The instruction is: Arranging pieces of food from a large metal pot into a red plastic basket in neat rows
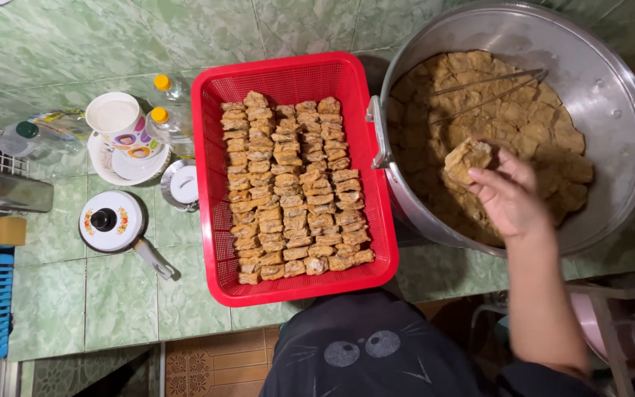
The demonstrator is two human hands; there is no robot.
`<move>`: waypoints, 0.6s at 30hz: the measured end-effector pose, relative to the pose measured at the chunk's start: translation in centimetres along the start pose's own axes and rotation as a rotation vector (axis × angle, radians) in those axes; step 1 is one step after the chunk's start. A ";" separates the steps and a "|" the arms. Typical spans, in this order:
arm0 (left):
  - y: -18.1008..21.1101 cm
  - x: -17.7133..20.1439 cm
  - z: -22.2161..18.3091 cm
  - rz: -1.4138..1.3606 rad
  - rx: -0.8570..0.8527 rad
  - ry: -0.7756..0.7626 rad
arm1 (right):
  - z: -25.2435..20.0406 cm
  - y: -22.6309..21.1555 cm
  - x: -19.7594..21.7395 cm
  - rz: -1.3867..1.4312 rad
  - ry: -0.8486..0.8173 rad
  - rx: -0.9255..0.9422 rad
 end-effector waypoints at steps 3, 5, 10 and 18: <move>-0.6 -0.1 2.3 -0.017 -0.001 0.014 | -0.4 2.5 -0.1 0.237 0.133 0.036; -0.7 -0.2 3.9 -0.031 -0.005 0.025 | -0.3 3.0 -2.4 0.422 -0.087 0.134; -1.0 -0.7 8.3 -0.089 -0.011 0.066 | -0.5 2.0 -9.1 0.474 -0.184 0.182; 2.6 -5.0 18.2 -0.170 -0.025 0.119 | 0.2 0.8 -15.2 0.288 -0.244 0.358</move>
Point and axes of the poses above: each hand's wrist, its own z-axis towards the middle knuckle, its own x-axis out of the back of the hand, y = z × x, the point moved 6 cm from there along z, towards the middle knuckle, and after that the axes turned 5 degrees about -y, right-handed, at the moved point
